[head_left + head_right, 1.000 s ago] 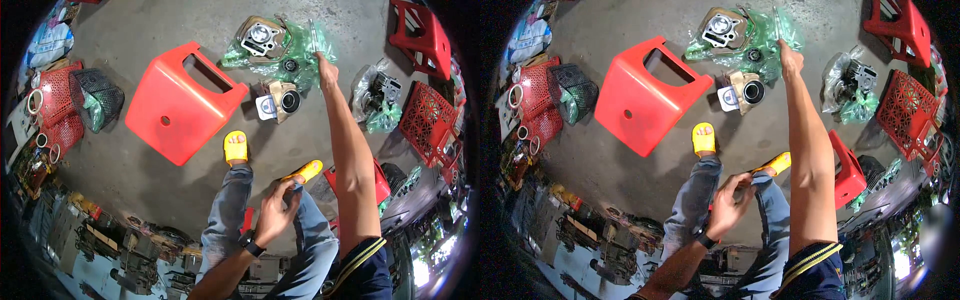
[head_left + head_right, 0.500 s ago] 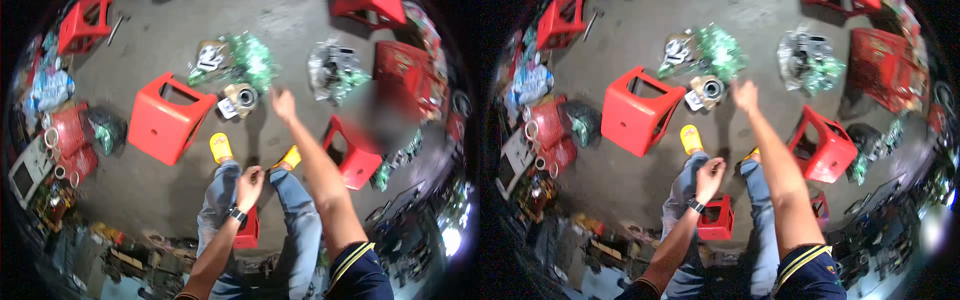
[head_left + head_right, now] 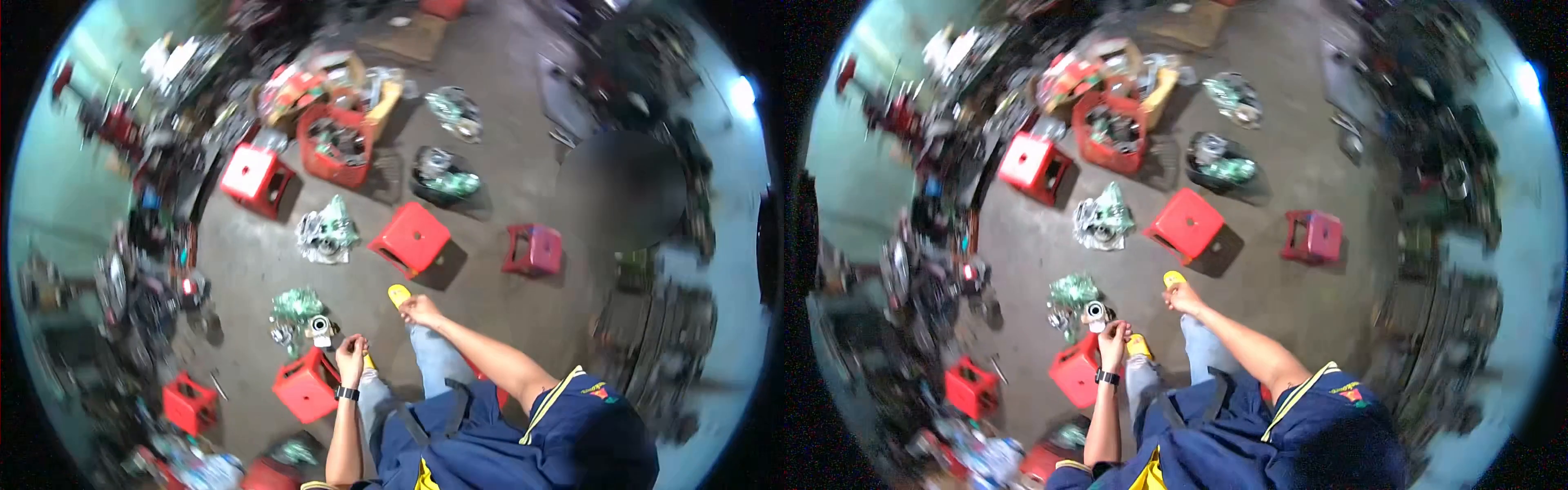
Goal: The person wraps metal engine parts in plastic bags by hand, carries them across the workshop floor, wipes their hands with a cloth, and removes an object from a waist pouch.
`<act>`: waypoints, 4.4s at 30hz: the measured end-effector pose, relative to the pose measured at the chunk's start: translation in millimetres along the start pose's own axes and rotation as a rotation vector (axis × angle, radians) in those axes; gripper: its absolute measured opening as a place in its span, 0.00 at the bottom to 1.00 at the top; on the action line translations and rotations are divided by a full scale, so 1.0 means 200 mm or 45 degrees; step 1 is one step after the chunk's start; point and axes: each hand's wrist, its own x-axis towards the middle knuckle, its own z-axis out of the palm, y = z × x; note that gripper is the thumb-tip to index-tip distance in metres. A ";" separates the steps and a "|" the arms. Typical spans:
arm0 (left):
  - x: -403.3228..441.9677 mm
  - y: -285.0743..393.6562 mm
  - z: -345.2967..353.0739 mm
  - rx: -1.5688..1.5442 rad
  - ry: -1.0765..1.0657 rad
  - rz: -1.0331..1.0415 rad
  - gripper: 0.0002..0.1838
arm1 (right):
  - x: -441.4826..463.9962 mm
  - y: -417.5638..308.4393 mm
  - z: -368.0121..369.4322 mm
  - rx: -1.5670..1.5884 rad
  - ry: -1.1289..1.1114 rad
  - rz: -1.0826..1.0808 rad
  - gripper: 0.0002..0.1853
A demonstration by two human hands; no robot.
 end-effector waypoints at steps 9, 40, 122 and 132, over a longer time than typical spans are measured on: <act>-0.29 0.43 0.02 0.480 -0.555 -0.023 0.14 | -1.02 0.49 -0.39 0.414 0.619 0.054 0.12; -0.91 0.13 4.02 0.736 -1.509 -0.477 0.15 | -2.24 0.89 -2.94 1.457 1.150 -0.481 0.14; 1.16 0.94 10.81 -0.038 -0.338 -0.185 0.15 | 0.41 -0.54 -12.82 -0.839 2.031 0.226 0.09; 1.15 0.86 10.48 -0.153 -0.411 -0.180 0.14 | -0.43 -1.04 -12.19 -0.554 2.554 -0.505 0.09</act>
